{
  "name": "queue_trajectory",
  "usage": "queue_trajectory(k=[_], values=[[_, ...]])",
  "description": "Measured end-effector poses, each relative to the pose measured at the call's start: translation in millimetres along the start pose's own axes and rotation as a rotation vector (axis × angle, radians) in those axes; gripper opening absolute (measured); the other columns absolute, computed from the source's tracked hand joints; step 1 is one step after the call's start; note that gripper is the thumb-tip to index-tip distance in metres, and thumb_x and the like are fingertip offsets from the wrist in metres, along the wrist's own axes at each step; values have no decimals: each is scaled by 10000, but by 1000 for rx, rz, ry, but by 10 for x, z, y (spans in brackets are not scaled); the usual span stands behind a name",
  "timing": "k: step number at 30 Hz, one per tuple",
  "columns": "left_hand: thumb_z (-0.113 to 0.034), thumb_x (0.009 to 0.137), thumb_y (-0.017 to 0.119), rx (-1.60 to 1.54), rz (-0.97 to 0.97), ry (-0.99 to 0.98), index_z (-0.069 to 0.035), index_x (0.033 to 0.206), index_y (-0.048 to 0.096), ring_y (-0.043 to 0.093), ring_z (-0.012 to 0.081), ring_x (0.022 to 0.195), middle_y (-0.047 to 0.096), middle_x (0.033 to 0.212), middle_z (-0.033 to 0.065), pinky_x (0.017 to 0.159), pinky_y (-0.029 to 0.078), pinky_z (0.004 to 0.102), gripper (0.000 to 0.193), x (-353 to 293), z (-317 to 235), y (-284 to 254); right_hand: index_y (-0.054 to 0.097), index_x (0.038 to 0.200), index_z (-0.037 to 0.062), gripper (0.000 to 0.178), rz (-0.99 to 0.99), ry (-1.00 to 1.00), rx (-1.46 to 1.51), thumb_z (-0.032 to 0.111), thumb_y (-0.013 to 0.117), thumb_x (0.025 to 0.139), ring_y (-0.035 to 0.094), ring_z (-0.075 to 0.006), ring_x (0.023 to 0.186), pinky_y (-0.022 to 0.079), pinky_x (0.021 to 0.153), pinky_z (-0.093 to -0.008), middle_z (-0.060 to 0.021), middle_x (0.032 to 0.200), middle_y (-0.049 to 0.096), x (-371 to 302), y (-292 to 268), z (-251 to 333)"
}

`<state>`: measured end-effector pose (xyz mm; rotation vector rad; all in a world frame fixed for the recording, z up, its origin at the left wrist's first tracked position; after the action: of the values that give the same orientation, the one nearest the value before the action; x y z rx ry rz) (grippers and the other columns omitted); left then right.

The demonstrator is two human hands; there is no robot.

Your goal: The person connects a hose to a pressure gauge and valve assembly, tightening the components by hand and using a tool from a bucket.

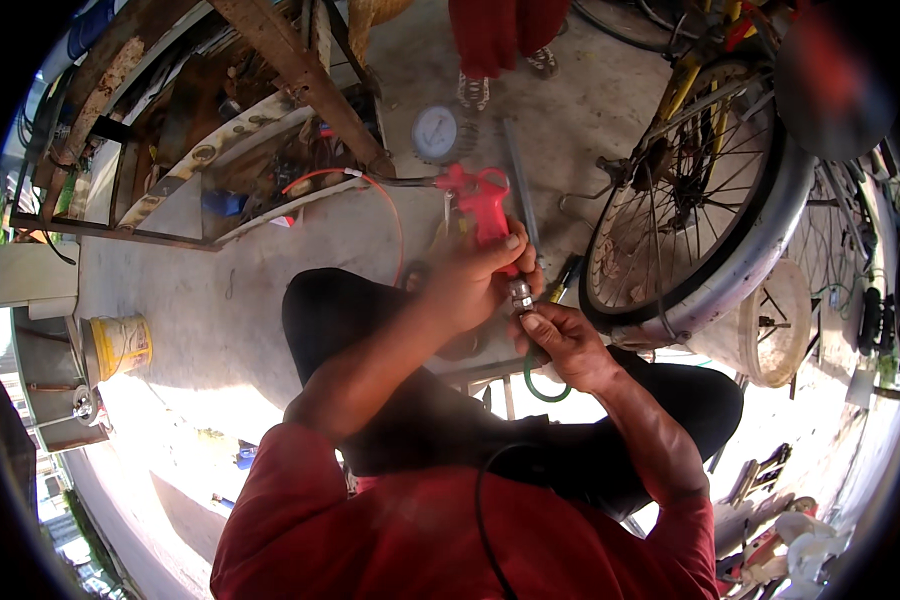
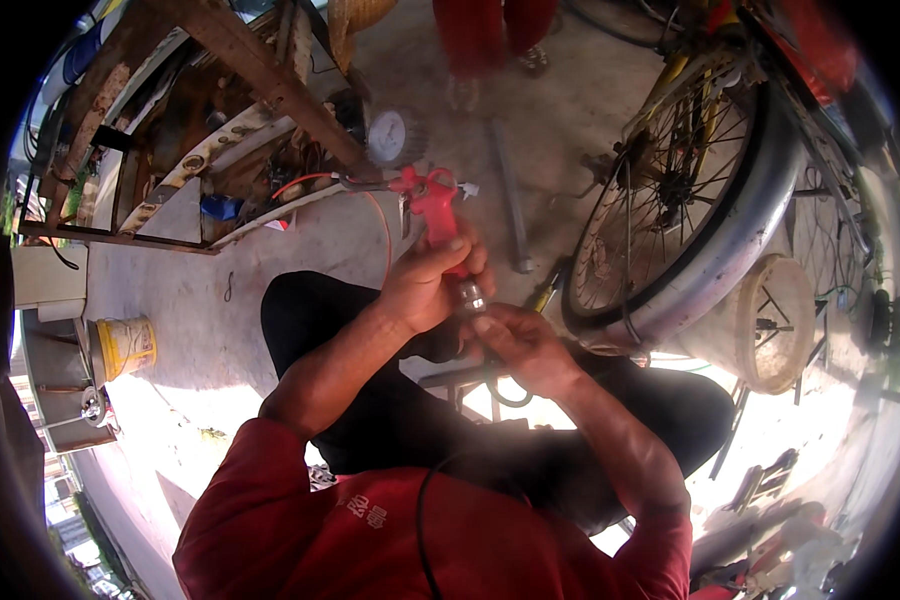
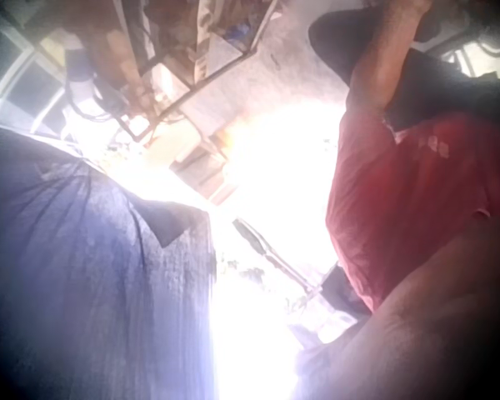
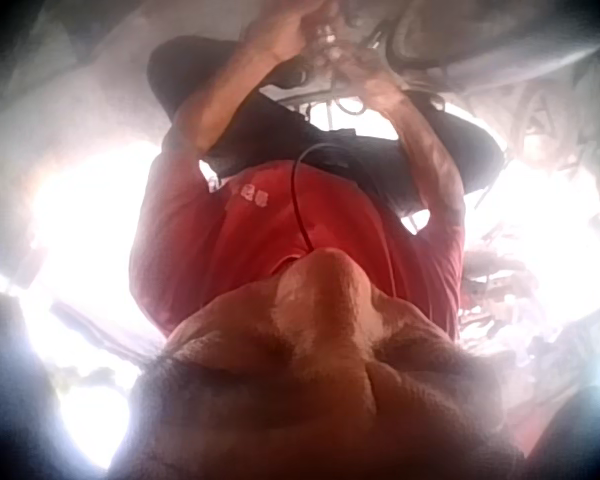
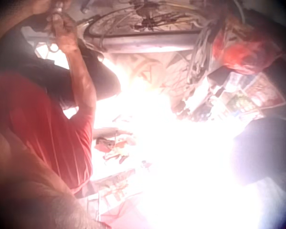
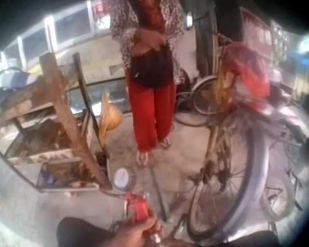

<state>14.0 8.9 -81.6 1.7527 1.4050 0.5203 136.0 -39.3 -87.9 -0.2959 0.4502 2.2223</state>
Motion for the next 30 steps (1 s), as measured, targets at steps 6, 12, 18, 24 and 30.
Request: queue_trajectory(k=[6,12,18,24,30], values=[[-181,942,702,231,-150,51,-131,1036,547,636,254,797,590,872,64,730,532,422,188,9,2,-128,691,1037,29,331,-289,-201,-760,341,583,1033,621,-146,765,513,712,-355,-43,789,647,40,-142,121],[-202,916,750,3,28,-11,-126,1044,548,628,270,789,580,860,65,728,524,423,251,-39,-6,11,694,1172,17,374,155,120,204,339,534,1070,589,-122,748,494,684,-284,-16,893,640,55,26,-198],[-221,888,790,-74,124,-45,-128,1042,563,635,274,799,592,863,68,740,542,444,290,-56,38,-12,699,1168,45,384,232,124,332,379,539,1070,575,-104,783,494,716,-270,3,908,618,1,141,-245],[-196,910,757,126,-145,-39,-129,1043,570,638,275,822,601,866,71,767,548,447,239,-140,81,-305,715,1096,58,283,-188,-232,-717,308,671,971,690,-274,790,545,722,-392,-118,896,698,28,14,82],[-214,937,727,148,-124,-20,-131,1050,563,625,255,830,582,858,55,767,538,443,216,-147,147,-437,720,1161,82,321,-56,-78,-429,345,631,1000,669,-214,814,543,763,-369,-73,879,690,118,-25,-254]])
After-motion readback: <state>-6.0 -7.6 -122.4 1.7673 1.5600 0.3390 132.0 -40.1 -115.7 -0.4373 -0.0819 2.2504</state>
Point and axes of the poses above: each hand's wrist, its own x-axis towards the middle knuckle, its own y-axis out of the palm, z = x × y, the point moved 8 cm from there along x, towards the middle knuckle
